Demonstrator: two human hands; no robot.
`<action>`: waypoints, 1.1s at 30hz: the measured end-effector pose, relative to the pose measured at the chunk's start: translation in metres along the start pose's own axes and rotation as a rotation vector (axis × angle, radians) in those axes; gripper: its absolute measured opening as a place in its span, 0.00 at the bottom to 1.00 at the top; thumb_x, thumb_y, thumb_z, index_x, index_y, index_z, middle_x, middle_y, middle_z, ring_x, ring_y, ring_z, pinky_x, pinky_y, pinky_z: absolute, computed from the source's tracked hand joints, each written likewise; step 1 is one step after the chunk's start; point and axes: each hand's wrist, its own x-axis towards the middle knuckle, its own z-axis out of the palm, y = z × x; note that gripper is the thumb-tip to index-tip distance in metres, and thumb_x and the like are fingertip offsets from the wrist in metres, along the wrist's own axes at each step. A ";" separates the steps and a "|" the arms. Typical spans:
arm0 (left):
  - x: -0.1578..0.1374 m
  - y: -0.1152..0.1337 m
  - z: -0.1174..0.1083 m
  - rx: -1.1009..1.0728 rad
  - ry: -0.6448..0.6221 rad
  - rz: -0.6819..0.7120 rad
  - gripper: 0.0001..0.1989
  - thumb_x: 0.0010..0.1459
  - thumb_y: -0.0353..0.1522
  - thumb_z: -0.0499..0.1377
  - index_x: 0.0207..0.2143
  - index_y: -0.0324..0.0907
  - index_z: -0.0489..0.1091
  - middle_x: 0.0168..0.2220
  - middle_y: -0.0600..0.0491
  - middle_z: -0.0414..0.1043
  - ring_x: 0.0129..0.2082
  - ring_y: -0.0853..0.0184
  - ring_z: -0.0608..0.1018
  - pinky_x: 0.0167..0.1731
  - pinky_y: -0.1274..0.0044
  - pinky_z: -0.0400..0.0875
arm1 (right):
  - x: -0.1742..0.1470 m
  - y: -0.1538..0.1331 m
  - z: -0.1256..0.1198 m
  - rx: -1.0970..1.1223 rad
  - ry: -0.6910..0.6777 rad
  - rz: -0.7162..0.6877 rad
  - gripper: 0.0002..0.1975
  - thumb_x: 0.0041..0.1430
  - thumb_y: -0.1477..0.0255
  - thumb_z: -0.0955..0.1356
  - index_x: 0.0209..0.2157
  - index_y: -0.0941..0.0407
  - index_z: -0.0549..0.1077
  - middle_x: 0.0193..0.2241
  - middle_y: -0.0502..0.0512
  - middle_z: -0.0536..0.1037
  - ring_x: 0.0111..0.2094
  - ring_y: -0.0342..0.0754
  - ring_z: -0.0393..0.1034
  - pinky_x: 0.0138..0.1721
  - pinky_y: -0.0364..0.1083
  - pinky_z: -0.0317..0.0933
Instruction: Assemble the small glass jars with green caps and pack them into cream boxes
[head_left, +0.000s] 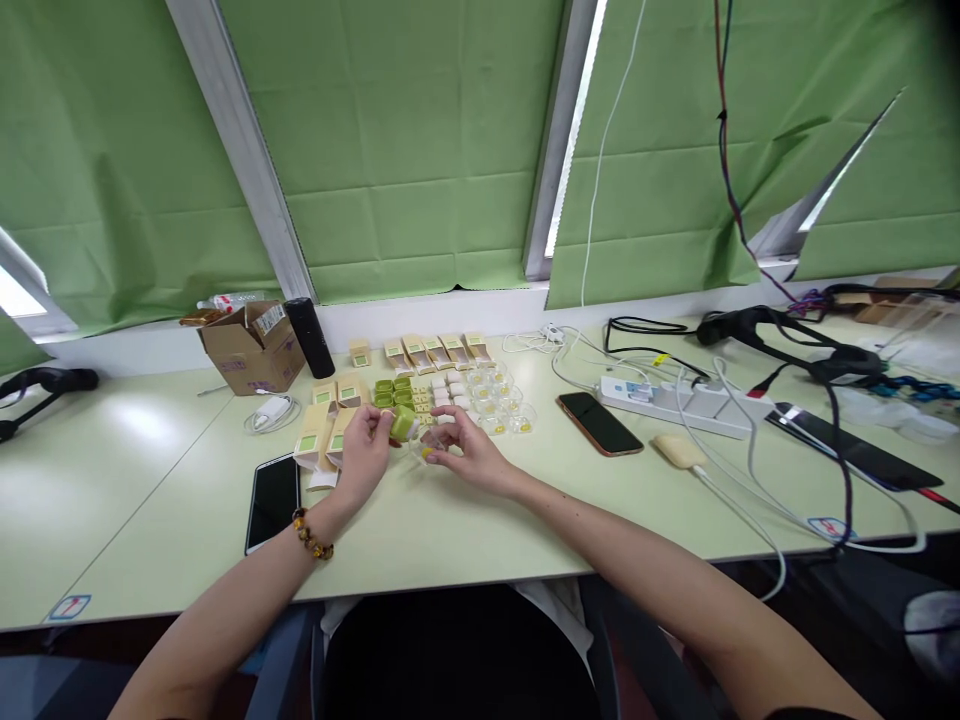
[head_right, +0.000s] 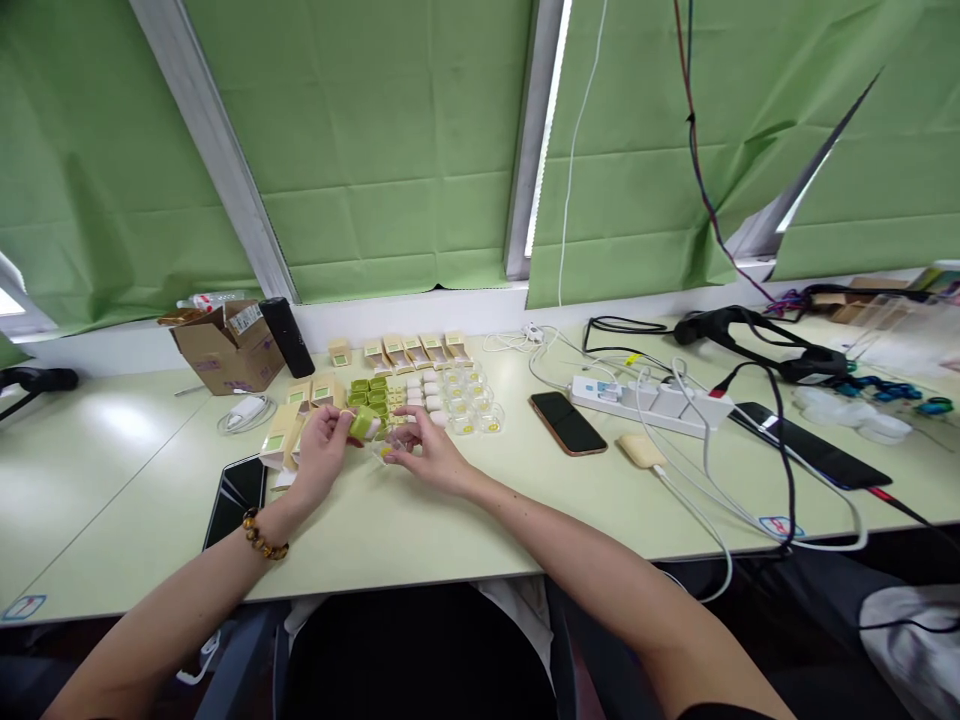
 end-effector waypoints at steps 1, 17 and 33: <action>0.003 0.000 -0.002 -0.051 0.021 -0.018 0.22 0.57 0.50 0.68 0.34 0.44 0.66 0.34 0.52 0.77 0.30 0.66 0.78 0.27 0.75 0.77 | 0.001 0.001 -0.001 0.040 0.007 0.014 0.31 0.56 0.62 0.78 0.56 0.50 0.62 0.40 0.51 0.82 0.37 0.47 0.74 0.45 0.51 0.67; -0.003 -0.019 -0.002 -0.196 -0.175 -0.393 0.22 0.56 0.46 0.72 0.35 0.40 0.68 0.32 0.51 0.78 0.29 0.67 0.81 0.28 0.75 0.82 | 0.014 -0.009 -0.018 0.308 0.205 -0.068 0.30 0.37 0.56 0.85 0.36 0.51 0.73 0.36 0.50 0.77 0.37 0.48 0.73 0.40 0.48 0.72; -0.006 -0.011 0.004 -0.178 -0.146 -0.415 0.23 0.53 0.46 0.74 0.32 0.40 0.67 0.30 0.52 0.77 0.28 0.68 0.80 0.26 0.75 0.81 | 0.010 -0.016 -0.025 0.203 0.238 -0.092 0.18 0.50 0.57 0.81 0.36 0.52 0.80 0.54 0.57 0.70 0.56 0.52 0.68 0.54 0.50 0.68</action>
